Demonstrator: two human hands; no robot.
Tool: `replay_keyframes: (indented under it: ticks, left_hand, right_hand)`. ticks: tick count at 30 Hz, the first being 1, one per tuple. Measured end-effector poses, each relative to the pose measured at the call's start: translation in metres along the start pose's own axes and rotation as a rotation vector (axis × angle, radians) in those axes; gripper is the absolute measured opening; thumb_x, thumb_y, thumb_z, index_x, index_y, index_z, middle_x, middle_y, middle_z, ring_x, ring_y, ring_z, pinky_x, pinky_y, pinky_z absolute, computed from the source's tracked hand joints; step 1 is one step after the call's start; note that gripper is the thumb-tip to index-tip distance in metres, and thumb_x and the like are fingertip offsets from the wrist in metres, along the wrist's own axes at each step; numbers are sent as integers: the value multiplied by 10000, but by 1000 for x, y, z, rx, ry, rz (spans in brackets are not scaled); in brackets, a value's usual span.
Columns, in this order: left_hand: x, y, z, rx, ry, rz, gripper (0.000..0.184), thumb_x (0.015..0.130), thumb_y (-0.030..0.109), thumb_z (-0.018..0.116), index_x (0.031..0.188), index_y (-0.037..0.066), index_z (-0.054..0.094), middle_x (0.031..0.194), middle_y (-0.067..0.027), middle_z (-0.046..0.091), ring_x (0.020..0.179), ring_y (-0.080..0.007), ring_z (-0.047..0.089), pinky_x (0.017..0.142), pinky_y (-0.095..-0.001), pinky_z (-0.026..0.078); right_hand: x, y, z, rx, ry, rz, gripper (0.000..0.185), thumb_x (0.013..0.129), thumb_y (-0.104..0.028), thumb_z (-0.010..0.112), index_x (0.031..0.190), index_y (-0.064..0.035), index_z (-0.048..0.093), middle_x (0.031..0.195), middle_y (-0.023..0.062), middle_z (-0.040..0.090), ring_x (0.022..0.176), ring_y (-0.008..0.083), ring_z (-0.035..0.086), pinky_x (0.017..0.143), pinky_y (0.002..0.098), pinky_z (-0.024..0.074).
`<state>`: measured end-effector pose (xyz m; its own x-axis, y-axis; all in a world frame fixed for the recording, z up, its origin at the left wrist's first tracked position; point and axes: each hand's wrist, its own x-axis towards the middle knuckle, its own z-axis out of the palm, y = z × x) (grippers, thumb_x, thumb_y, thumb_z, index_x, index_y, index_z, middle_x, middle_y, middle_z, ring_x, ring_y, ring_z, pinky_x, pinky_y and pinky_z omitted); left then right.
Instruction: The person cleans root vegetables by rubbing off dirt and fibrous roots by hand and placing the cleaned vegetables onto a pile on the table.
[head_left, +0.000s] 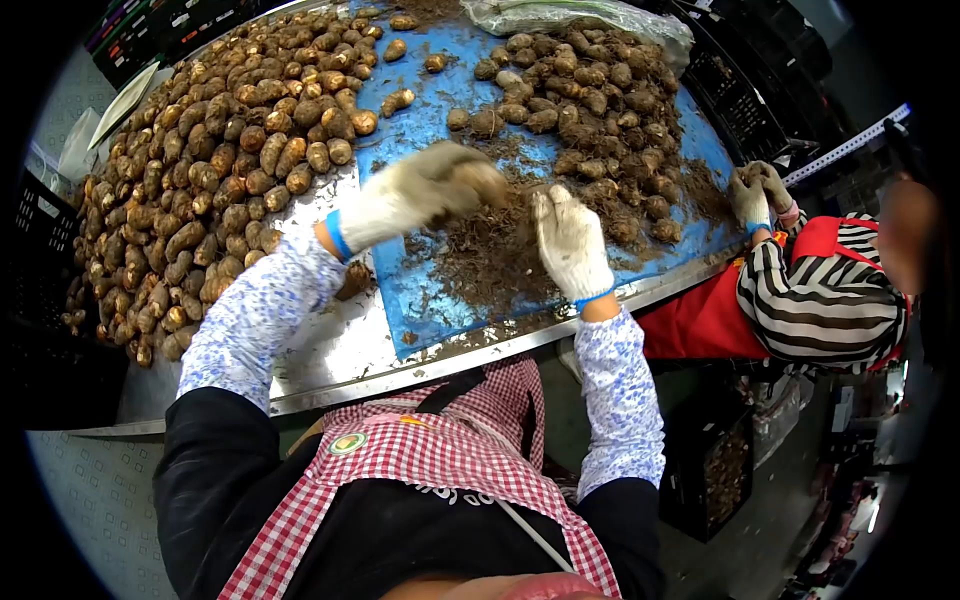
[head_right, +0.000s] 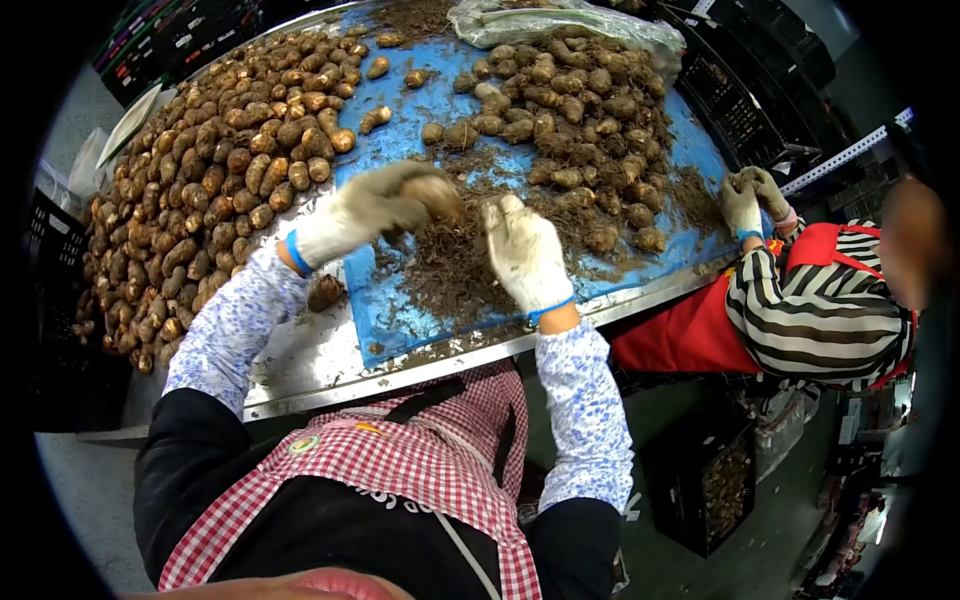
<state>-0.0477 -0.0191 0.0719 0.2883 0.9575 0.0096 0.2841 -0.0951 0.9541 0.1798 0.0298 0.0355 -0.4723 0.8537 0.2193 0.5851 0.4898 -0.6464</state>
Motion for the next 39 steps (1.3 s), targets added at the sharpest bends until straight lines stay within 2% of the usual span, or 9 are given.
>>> replay_keyframes:
  ticks: [2,5,7,17,23,27,30,31,39]
  left_hand:
    - [-14,-9,-46,22,169,179,349,921,82,548,1260,2,535,1114,-164,631,862,-188,638,673,-259,559]
    - [-35,-42,-130,-1462,486,330,277,967,115,491,1207,6,576,1166,-162,634,861,-216,661,677,-264,559]
    - [-58,-55,-181,-1460,435,681,307,1004,192,455,1220,10,573,1207,-156,623,958,-263,643,842,-365,551]
    - [-38,-35,-131,-883,637,169,414,985,242,534,1266,-62,537,842,-111,647,691,-156,592,650,-276,527]
    - [46,-25,-74,133,350,-89,464,1022,357,464,1335,14,470,1162,-150,601,922,-170,620,843,-311,547]
    - [77,-30,-26,-239,-2,-85,561,1026,515,325,1284,57,519,1026,-103,632,657,-126,587,525,-262,510]
    - [84,-22,27,-410,217,-407,514,1013,524,364,1113,79,600,855,-65,618,615,-113,531,515,-273,464]
    - [83,-23,27,-147,25,-312,599,1038,472,291,1367,-8,432,1109,-177,647,678,-233,636,705,-380,571]
    - [58,-23,51,721,200,261,393,988,183,508,1320,-20,452,975,-162,661,693,-261,671,620,-354,573]
  right_hand:
    - [23,11,-2,-368,44,-1,218,970,-184,549,1085,-14,621,787,197,652,749,330,660,668,375,547]
    - [74,49,-2,-408,155,-144,190,922,-197,588,1041,-56,636,949,203,672,894,354,666,773,423,553]
    - [114,40,-6,-740,127,-162,207,846,-147,620,1050,-108,625,979,145,674,896,329,644,775,423,522]
    - [210,49,43,-889,-138,-37,424,834,-346,675,1163,-90,599,1050,189,667,1019,337,605,899,436,444]
    - [156,39,21,-123,146,-108,396,858,-259,671,1161,-29,559,1138,174,633,1063,295,613,946,384,509]
    - [84,-31,-7,-169,-69,-232,370,856,-159,682,1182,-21,574,1070,188,643,970,315,647,814,410,548]
    - [53,-11,0,-353,303,-629,147,895,-93,606,1005,3,589,854,167,623,693,325,603,582,401,488]
    - [45,3,8,-298,338,-529,149,902,-97,598,1016,-1,592,860,163,623,727,309,617,586,401,498]
    - [20,33,59,606,334,-38,258,1014,-202,482,1159,0,553,994,187,643,818,259,642,725,341,548]
